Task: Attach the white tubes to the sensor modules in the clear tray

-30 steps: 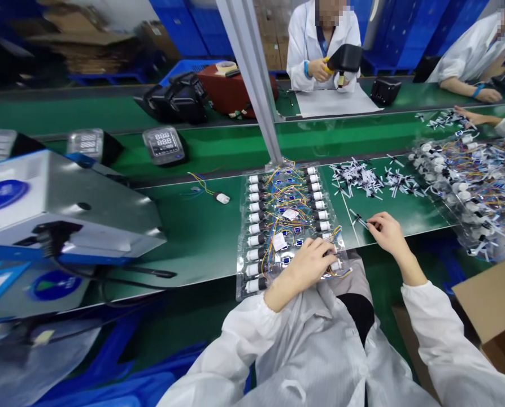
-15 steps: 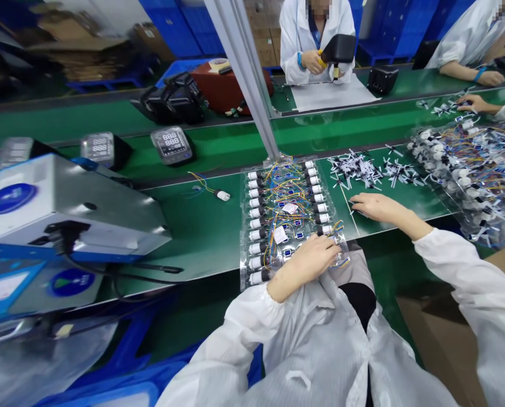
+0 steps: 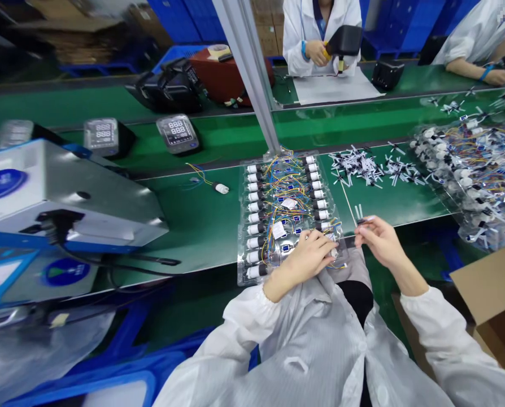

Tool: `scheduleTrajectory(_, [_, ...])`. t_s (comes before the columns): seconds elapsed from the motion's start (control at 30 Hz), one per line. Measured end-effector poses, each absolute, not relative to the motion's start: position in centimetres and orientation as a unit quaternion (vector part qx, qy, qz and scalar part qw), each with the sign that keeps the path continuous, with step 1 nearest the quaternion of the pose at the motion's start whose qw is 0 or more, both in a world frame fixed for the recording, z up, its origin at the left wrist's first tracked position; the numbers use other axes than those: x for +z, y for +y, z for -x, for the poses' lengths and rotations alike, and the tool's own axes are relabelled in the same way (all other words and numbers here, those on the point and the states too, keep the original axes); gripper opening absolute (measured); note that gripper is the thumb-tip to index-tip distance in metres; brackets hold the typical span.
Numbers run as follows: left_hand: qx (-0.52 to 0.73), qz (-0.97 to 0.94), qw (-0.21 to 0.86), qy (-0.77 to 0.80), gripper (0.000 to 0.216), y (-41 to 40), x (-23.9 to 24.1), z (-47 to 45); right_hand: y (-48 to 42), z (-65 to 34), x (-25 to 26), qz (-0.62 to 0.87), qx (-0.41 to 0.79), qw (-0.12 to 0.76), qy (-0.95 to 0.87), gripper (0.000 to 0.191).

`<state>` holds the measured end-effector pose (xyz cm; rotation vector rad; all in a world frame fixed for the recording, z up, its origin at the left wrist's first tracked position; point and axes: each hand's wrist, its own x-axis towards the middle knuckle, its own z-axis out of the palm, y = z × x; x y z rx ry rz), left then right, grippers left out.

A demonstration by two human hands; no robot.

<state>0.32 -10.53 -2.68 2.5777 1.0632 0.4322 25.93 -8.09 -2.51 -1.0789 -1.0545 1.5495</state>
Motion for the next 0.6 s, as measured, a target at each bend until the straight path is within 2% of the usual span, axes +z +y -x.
scheduleTrajectory(0.07, [0.149, -0.898, 0.152, 0.385, 0.031, -10.7, -2.8, -0.7, -9.3, -24.8, -3.3, 0.439, 0.673, 0.471, -0.364, 0.042])
scheduleTrajectory(0.23, [0.162, -0.876, 0.179, 0.418, 0.03, -10.8, -3.0, -1.8, -10.5, -23.4, -4.1, 0.442, 0.681, 0.489, -0.32, 0.031])
scheduleTrajectory(0.5, [0.208, -0.859, 0.202, 0.421, 0.036, -10.8, -3.8, -1.4, -11.6, -23.2, -4.3, 0.441, 0.622, 0.494, -0.418, 0.027])
scheduleTrajectory(0.6, [0.205, -0.858, 0.204, 0.424, 0.034, -10.7, -3.8, -1.4, -11.9, -23.1, -4.1, 0.47, 0.527, 0.486, -0.514, 0.021])
